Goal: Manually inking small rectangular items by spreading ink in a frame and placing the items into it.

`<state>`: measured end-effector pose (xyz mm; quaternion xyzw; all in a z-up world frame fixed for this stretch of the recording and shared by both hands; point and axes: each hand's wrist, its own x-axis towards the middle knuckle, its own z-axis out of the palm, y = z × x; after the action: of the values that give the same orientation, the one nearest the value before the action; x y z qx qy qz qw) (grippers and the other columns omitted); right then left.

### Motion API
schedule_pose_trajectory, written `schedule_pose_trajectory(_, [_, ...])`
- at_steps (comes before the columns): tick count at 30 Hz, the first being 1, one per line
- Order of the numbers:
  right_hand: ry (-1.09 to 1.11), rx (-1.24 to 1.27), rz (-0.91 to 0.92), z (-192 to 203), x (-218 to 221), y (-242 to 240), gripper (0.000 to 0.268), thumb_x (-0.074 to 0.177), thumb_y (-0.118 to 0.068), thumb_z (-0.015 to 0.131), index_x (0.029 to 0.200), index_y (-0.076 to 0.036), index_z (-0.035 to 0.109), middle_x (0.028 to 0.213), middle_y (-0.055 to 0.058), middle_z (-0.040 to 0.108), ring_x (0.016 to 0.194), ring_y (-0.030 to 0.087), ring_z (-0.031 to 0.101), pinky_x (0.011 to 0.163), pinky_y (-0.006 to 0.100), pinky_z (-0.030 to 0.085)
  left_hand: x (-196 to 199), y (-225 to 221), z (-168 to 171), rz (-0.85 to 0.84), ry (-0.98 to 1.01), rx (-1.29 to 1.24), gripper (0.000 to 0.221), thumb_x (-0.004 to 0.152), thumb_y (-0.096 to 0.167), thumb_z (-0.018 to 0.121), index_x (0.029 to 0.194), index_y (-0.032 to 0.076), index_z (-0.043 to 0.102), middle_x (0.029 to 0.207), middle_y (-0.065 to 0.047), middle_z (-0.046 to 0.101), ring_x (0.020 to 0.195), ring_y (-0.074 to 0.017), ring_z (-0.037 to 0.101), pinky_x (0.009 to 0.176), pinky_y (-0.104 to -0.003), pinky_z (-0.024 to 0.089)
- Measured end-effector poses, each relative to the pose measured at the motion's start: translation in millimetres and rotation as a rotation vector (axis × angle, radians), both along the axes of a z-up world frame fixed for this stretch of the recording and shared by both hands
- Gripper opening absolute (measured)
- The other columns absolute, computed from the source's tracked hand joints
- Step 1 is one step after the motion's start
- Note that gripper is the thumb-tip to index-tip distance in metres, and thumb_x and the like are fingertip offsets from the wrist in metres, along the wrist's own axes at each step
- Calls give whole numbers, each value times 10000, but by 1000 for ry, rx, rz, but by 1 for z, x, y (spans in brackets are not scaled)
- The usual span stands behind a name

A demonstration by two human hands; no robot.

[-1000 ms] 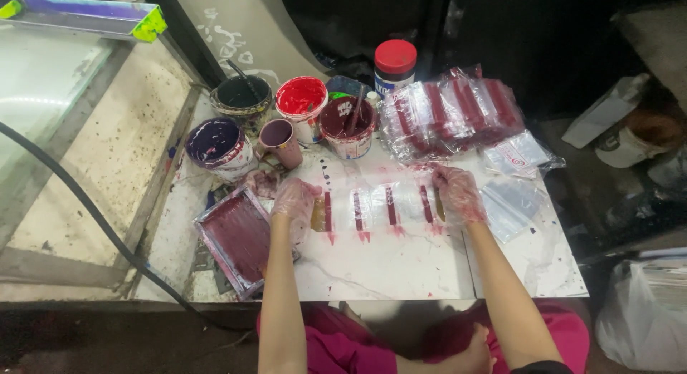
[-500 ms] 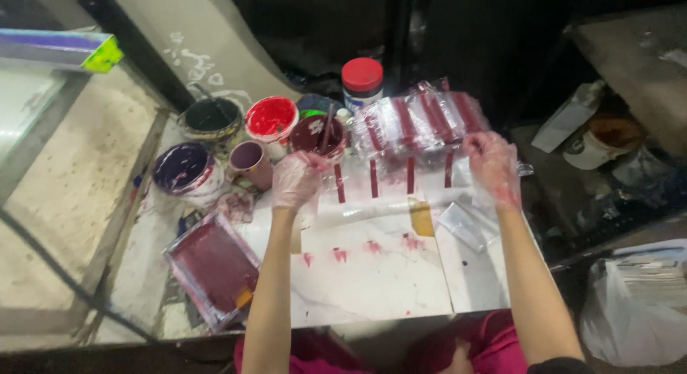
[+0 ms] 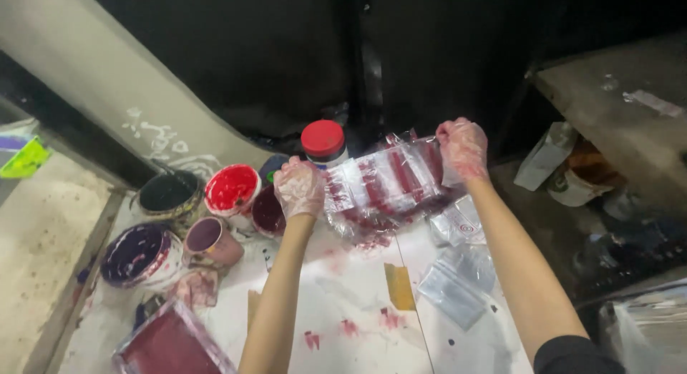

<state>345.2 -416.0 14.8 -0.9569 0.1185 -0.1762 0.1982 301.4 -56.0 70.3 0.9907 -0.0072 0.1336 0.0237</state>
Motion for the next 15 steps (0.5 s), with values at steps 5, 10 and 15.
schedule_pose_trajectory(5, [16, 142, 29, -9, -5, 3, 284, 1025, -364, 590, 1283, -359, 708, 1228, 36, 691, 1180, 275, 649, 1002, 416, 561, -2, -15, 9, 117, 106, 6, 446, 912, 566, 621, 969, 147, 763, 1005, -66, 672, 961, -276, 671, 810, -395, 528])
schedule_pose_trajectory(10, [-57, 285, -28, 27, -86, 9, 338, 1052, -342, 537, 1363, -328, 670, 1287, 44, 680, 1205, 310, 626, 1055, 443, 522, -62, -20, 3, 0, -382, 116, 352, 1004, 452, 553, 1079, 147, 713, 896, -79, 631, 828, -291, 646, 709, -425, 469])
schedule_pose_trajectory(15, [30, 710, -195, 58, -226, 39, 346, 1031, -555, 495, 1286, -412, 679, 1252, -86, 701, 1227, 177, 619, 1102, 376, 479, -141, -95, -77, -26, -358, -82, 428, 910, 321, 626, 1059, -78, 659, 833, -217, 639, 807, -411, 653, 666, -479, 512])
